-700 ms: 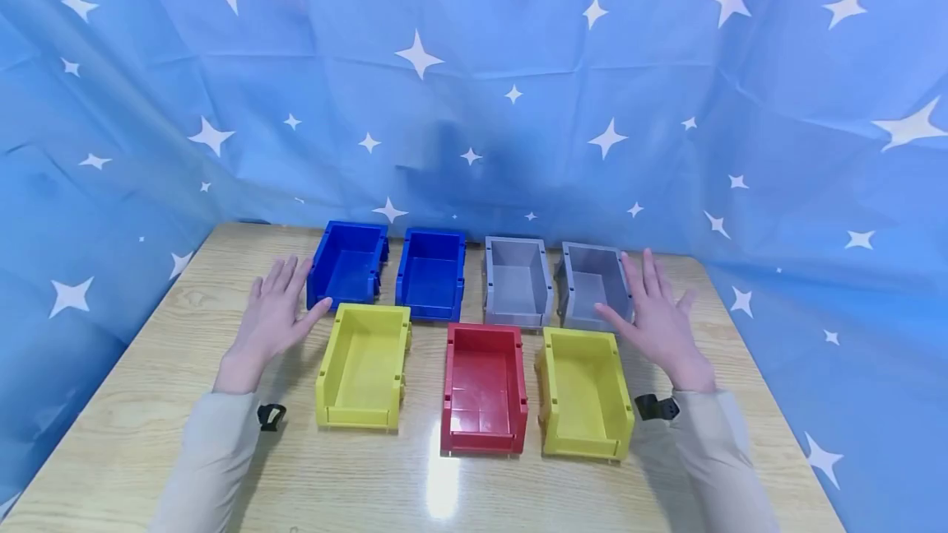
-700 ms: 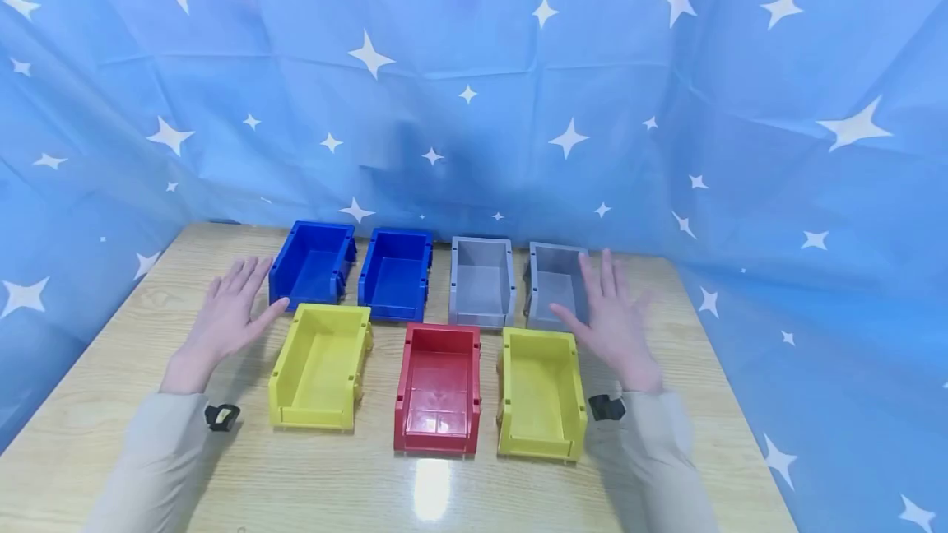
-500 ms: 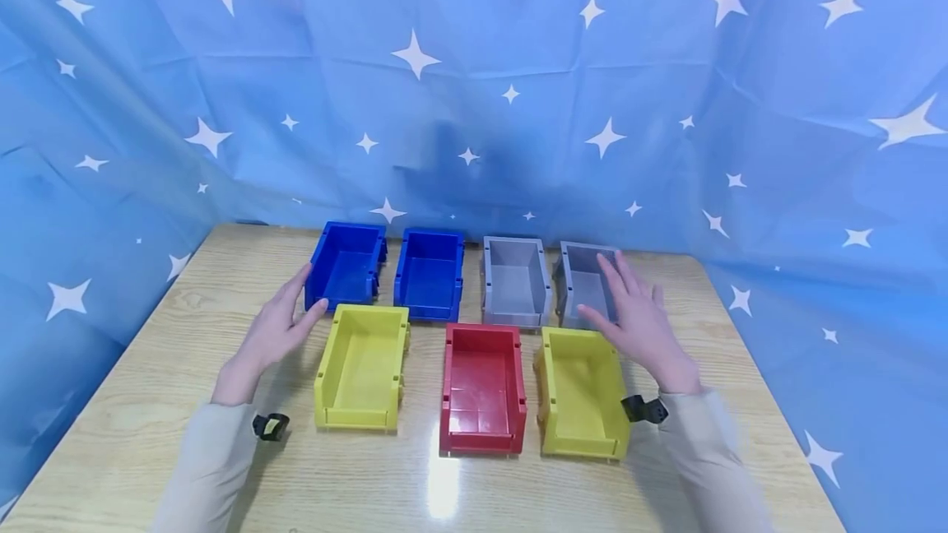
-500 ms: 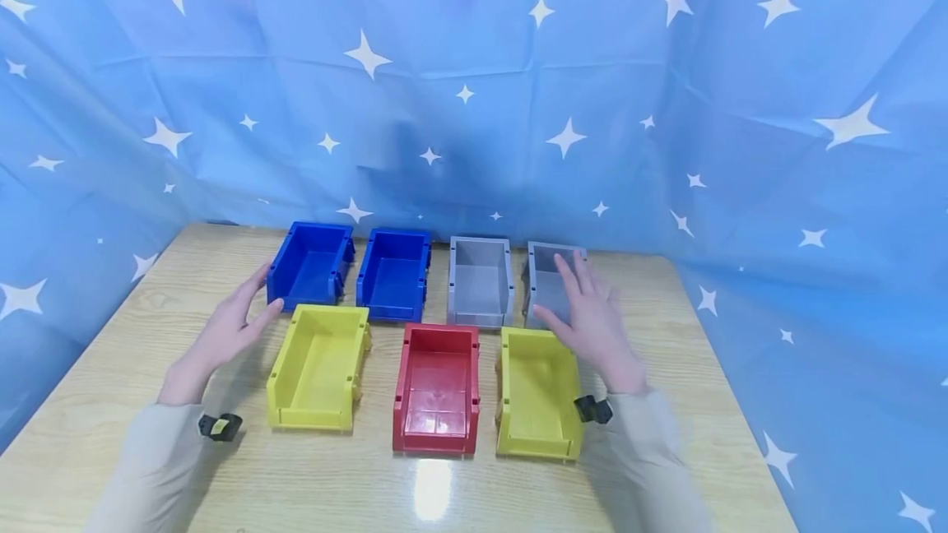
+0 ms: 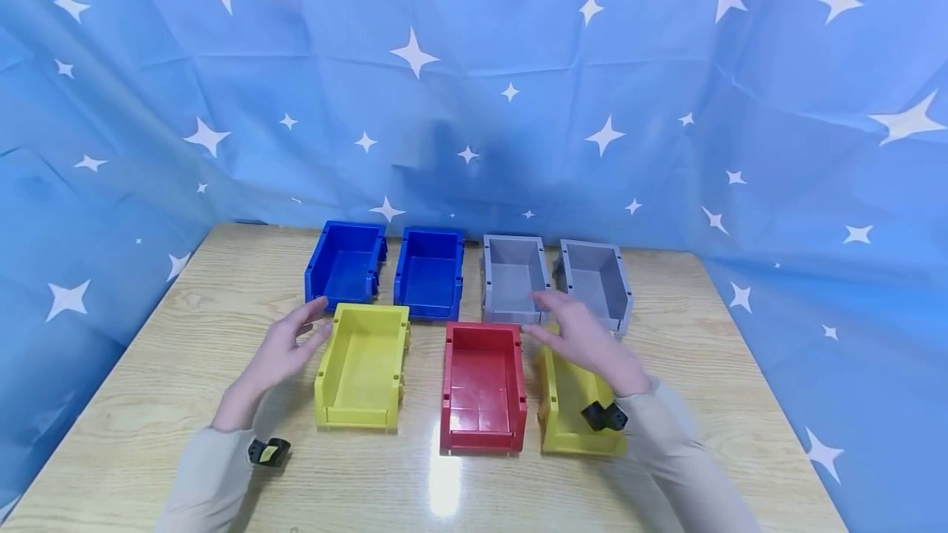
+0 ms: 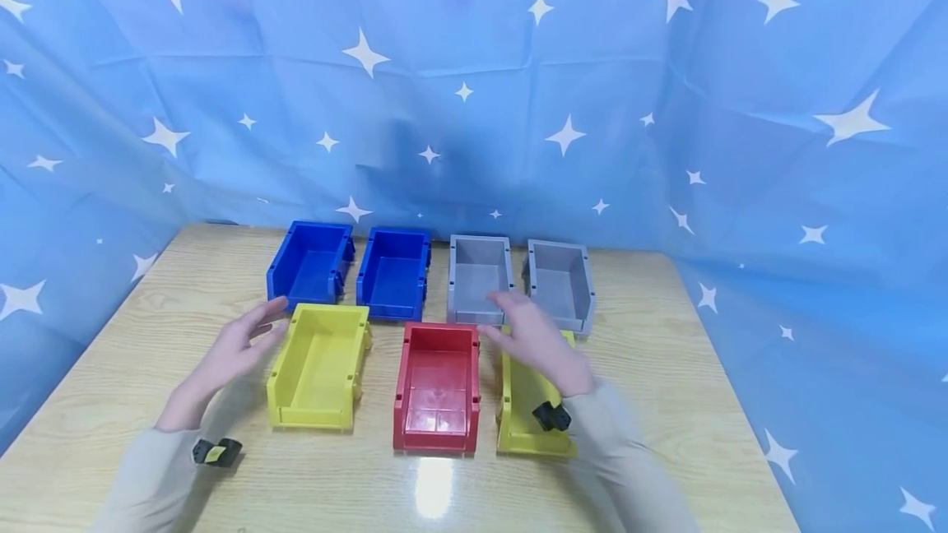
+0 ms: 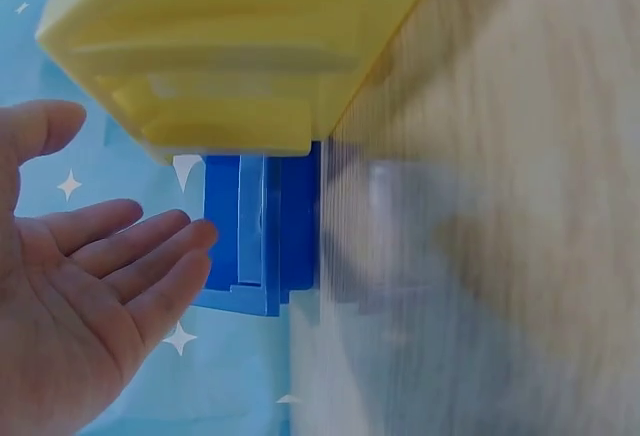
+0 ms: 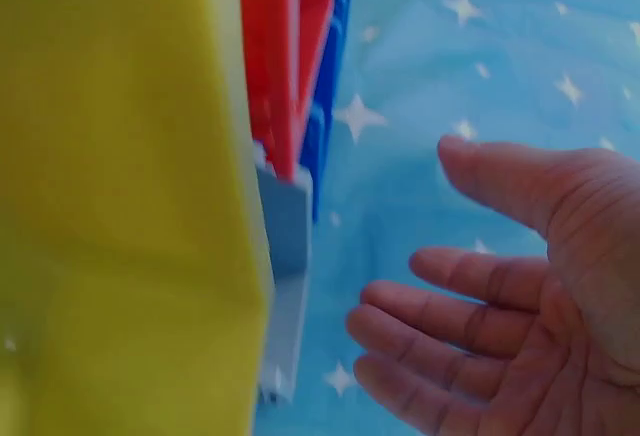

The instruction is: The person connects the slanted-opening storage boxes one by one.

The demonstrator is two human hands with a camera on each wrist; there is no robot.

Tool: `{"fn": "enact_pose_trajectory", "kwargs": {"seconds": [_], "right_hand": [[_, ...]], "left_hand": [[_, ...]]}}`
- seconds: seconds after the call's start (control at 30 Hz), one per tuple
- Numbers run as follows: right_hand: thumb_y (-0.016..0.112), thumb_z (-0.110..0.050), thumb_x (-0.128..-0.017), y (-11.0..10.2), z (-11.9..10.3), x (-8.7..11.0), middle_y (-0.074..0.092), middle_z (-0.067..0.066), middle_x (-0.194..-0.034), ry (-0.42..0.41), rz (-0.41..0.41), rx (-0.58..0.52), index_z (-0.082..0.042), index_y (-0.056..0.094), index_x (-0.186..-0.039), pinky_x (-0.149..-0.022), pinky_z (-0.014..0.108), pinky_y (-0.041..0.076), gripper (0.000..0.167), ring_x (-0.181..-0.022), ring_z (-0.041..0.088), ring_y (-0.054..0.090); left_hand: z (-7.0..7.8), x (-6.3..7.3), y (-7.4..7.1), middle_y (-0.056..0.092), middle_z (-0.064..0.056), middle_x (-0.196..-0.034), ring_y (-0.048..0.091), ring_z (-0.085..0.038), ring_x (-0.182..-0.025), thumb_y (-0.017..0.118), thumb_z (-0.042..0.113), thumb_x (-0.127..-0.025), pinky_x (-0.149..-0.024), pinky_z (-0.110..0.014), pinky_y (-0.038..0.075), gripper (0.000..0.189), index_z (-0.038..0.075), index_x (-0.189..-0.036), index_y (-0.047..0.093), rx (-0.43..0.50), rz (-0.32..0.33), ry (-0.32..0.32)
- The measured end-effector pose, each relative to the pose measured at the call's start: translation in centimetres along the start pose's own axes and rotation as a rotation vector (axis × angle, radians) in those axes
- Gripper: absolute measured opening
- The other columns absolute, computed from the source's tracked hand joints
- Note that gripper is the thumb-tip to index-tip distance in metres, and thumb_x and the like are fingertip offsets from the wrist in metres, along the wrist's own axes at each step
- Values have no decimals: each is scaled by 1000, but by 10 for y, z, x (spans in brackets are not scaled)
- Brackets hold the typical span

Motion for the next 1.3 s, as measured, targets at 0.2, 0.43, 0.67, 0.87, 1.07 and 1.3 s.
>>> {"fn": "enact_pose_trajectory", "kwargs": {"seconds": [0.2, 0.43, 0.67, 0.87, 1.07, 1.3], "right_hand": [[71, -18, -84, 16, -9, -9, 65, 14, -98, 61, -53, -5, 3, 57, -119, -64, 24, 53, 43, -80, 21, 62], [73, -18, -83, 27, -9, -13, 61, 5, -80, 237, -110, -38, 2, 58, -118, -50, 20, 46, 43, -60, 12, 52], [72, -18, -84, 39, -9, -12, 54, 3, -60, 352, -204, -66, 2, 57, -115, -45, 21, 41, 40, -46, 11, 45], [74, -12, -81, 44, -12, -14, 59, 2, -70, 360, -171, -50, 0, 60, -99, -49, 22, 47, 26, -54, 11, 52], [74, -9, -81, 48, -12, -14, 59, 4, -73, 399, -158, -49, -2, 60, -95, -52, 22, 50, 21, -59, 13, 54], [73, -11, -82, 48, -13, -10, 61, 7, -77, 481, -147, -72, 1, 58, -104, -50, 22, 48, 30, -58, 14, 54]], "left_hand": [[-1, 6, 4, 53, -34, -120, 55, -46, -104, 59, -5, -87, -86, -51, 47, 42, -18, -124, 46, 77, -34, -13], [-6, 10, 8, 56, -33, -116, 61, -40, -96, 61, -7, -85, -81, -30, 53, 40, -17, -122, 49, 159, -58, -66], [-6, 13, 8, 57, -30, -116, 63, -24, -88, 65, -2, -85, -71, -22, 54, 41, -15, -121, 51, 154, -54, -116], [-6, 16, 7, 61, -24, -113, 62, -15, -82, 66, 6, -86, -62, -24, 53, 39, -9, -120, 55, 150, -60, -205], [-7, 17, 8, 65, -18, -99, 64, -18, -82, 66, 12, -88, -67, -23, 53, 27, -7, -105, 60, 145, -57, -292], [-9, 20, 12, 62, -27, -109, 63, -34, -96, 61, 11, -91, -76, -21, 52, 33, -13, -114, 58, 148, -62, -312]]}}
Point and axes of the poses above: each hand's wrist, its own x-axis away from the middle knuckle, its own y-axis out of the palm, z = x × y, the point moved 5 cm from there along -x, towards the middle knuckle
